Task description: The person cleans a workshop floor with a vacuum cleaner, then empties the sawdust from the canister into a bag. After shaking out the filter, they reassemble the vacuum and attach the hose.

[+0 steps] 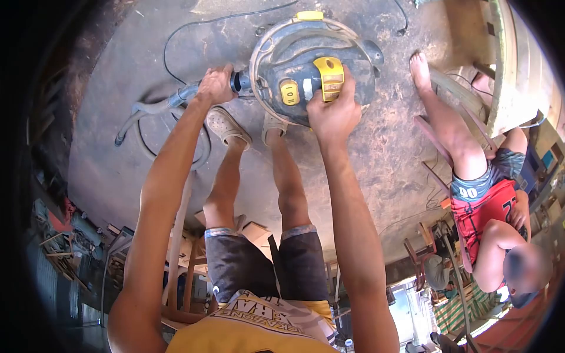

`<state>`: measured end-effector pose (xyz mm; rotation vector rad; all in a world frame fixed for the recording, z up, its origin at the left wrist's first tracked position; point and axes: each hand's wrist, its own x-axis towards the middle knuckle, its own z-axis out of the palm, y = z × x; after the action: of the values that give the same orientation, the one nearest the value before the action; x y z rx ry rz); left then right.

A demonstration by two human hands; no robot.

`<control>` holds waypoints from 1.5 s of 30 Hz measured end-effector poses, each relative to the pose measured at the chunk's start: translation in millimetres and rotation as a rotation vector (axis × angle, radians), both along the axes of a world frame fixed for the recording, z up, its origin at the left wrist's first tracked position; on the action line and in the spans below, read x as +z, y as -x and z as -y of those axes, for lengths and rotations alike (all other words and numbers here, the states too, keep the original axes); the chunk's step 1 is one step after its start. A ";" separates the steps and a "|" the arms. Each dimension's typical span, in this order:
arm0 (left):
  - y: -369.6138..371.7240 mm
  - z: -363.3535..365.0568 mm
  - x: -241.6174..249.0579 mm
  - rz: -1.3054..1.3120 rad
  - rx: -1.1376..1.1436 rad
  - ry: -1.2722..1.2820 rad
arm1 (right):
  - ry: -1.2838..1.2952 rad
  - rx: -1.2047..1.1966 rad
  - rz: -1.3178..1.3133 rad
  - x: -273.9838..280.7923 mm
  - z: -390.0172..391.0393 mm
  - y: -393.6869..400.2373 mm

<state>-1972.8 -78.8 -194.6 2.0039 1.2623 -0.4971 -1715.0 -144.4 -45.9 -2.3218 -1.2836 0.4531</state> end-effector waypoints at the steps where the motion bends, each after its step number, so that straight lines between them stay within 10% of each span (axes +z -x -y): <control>1: -4.3 -3.9 1.8 0.025 0.021 0.035 | 0.023 -0.004 -0.001 0.9 -0.2 -0.5; 45: -22.8 -23.5 -13.7 -0.189 -0.058 0.235 | 0.114 -0.047 -0.140 1.9 1.7 -2.4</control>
<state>-1950.0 -55.3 -208.3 1.8330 1.1970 -0.8396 -1712.6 -146.1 -44.0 -2.3613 -1.1626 0.6764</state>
